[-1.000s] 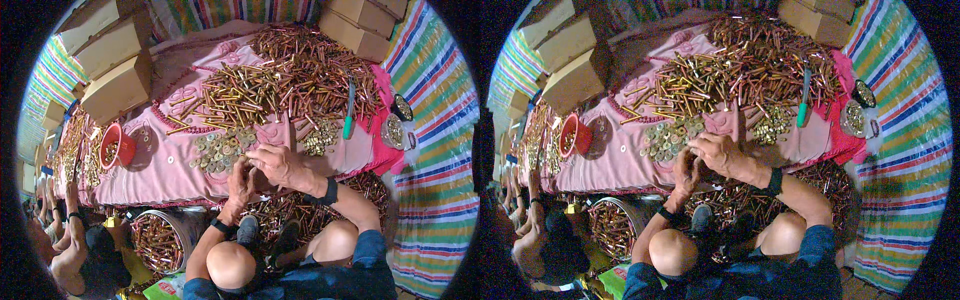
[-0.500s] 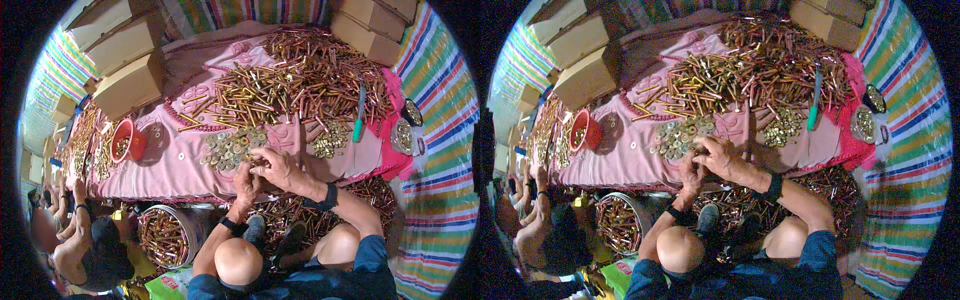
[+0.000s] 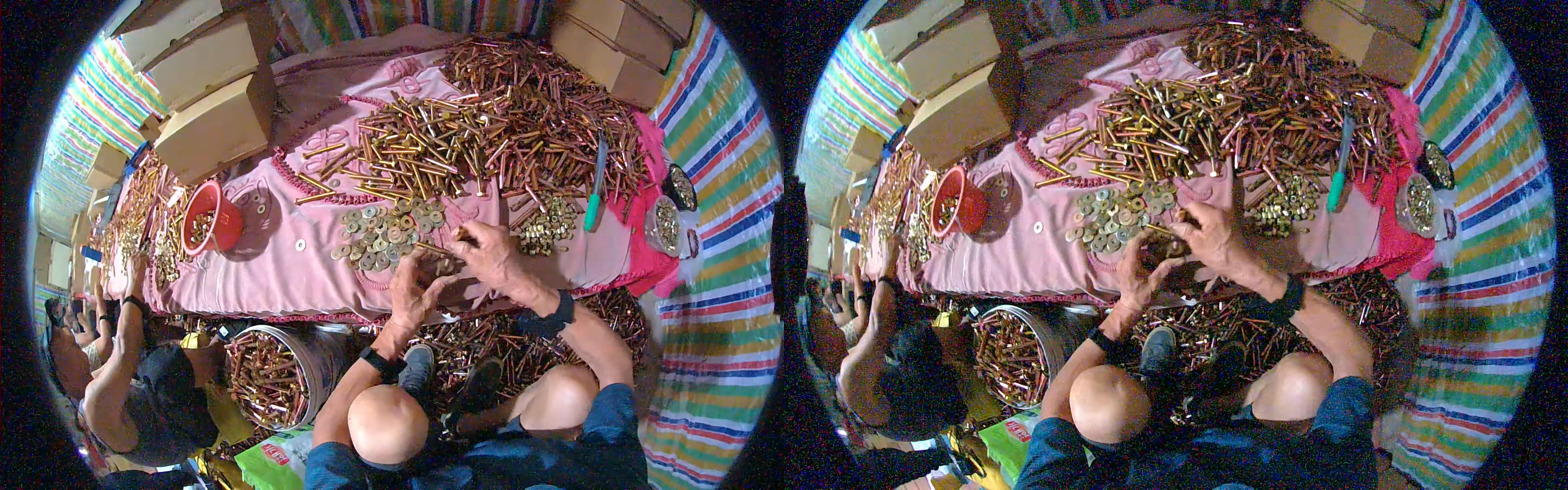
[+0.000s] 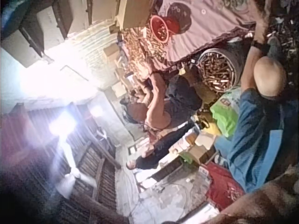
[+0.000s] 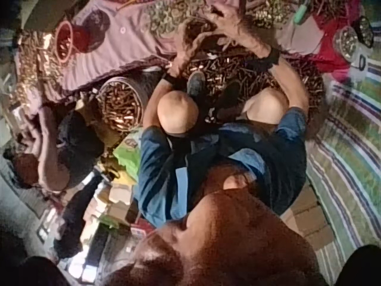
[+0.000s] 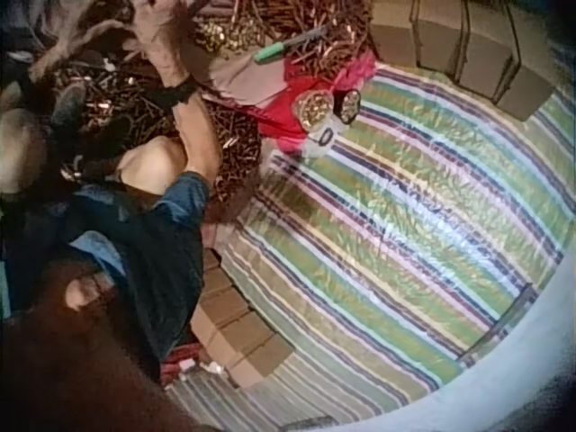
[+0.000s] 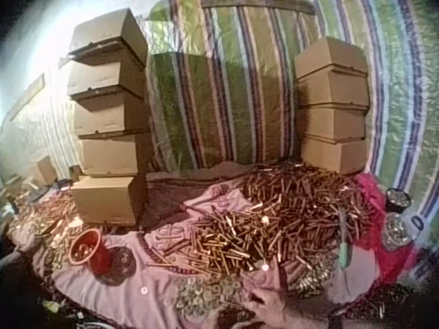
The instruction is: Threading ancient-style coins onto thin tubes to assemble decorative items.
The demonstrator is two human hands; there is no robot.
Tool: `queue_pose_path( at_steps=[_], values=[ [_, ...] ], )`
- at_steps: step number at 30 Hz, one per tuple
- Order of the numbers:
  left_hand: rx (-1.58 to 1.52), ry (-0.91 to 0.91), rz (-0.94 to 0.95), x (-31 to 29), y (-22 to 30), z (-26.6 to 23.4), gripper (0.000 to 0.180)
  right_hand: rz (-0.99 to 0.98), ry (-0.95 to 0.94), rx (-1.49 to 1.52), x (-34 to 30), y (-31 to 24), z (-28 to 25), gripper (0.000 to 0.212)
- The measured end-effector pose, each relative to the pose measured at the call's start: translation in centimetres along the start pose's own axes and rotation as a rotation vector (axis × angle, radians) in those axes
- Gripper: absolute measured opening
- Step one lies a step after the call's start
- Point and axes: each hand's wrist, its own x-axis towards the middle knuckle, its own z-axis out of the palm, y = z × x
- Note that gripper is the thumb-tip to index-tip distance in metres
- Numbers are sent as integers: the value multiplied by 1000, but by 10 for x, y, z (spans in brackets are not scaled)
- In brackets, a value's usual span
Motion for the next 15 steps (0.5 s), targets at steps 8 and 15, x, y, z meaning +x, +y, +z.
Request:
queue_pose_path(
  at_steps=[8, 15],
  values=[
    [1, 18, 14, -1, -5, -4, 50, -108, 265, 154, 12, -38, -55, 18],
    [52, -24, 43, 7, 1, 0, 30, 0, 139, -2, 2, 28, -16, 20]
  ],
)
